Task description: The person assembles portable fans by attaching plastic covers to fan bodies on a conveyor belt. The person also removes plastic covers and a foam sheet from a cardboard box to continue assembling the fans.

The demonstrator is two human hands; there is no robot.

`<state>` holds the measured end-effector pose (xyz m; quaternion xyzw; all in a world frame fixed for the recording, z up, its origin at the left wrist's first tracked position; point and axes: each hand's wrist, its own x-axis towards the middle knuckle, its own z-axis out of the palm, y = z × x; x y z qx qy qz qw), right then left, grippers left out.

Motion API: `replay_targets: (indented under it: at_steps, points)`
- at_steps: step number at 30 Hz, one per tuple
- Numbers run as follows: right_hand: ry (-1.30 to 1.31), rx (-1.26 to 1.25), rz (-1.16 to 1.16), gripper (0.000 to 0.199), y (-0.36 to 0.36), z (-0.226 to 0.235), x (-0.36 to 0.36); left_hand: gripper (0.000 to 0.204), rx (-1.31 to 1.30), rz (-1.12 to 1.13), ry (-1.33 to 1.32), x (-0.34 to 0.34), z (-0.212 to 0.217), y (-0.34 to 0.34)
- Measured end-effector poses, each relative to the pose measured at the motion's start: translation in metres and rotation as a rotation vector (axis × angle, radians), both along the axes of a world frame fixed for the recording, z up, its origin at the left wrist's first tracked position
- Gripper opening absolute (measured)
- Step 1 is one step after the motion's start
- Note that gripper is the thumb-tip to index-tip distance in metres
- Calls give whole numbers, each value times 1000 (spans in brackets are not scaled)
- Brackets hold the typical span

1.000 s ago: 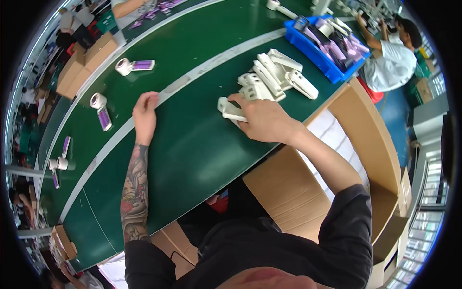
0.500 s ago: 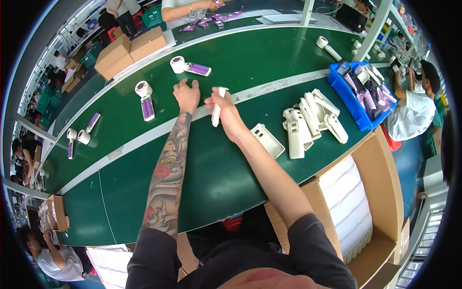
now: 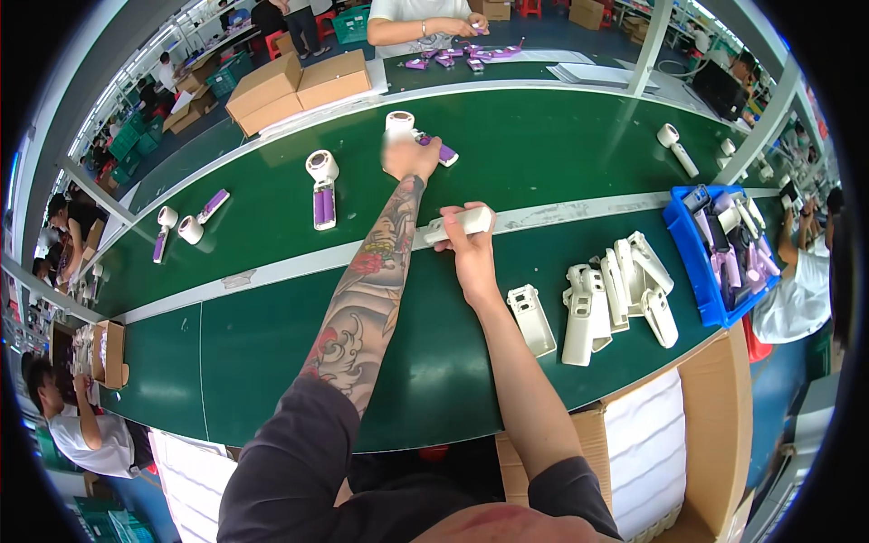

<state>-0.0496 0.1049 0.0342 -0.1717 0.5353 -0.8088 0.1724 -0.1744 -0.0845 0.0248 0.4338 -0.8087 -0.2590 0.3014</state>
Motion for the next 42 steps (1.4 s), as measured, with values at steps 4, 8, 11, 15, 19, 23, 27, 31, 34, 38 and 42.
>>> replay_targets:
  at_steps: [4, 8, 11, 15, 19, 23, 27, 31, 34, 38, 42]
  points:
    - [43, -200, -47, 34, -8, -7, -5, 49, 259, -272, 424, 10, 10, -5]
    - [129, -95, -121, 31, -6, -12, -10, 31, 955, -748, 675, 53, 24, -4]
    - [18, -31, -96, 33, 6, 1, -9, 29, 1046, -784, 725, 98, 43, 7]
    - [-71, 5, -66, 34, 15, 7, -9, 27, 1097, -796, 777, 143, 41, 15]
    - [-46, -55, -84, 34, 16, 4, -6, 29, 1033, -720, 739, 171, 23, 24]
    - [0, -188, -141, 35, 18, -12, -8, 38, 999, -744, 569, 186, 4, 34]
    - [229, -24, -192, 34, 14, -12, 2, 39, 1042, -700, 722, 187, -2, 48]
    - [351, 132, -192, 34, 12, -6, 13, 39, 1171, -740, 868, 187, -8, 57]
    - [395, 236, -180, 34, 9, -7, 18, 38, 1288, -797, 966, 189, -12, 59]
    - [904, 411, -334, 44, 4, -24, 8, 37, 1340, -833, 875, 187, -13, 63]
    - [936, 545, -310, 52, 2, -24, 20, 35, 1298, -853, 880, 191, -6, 67]
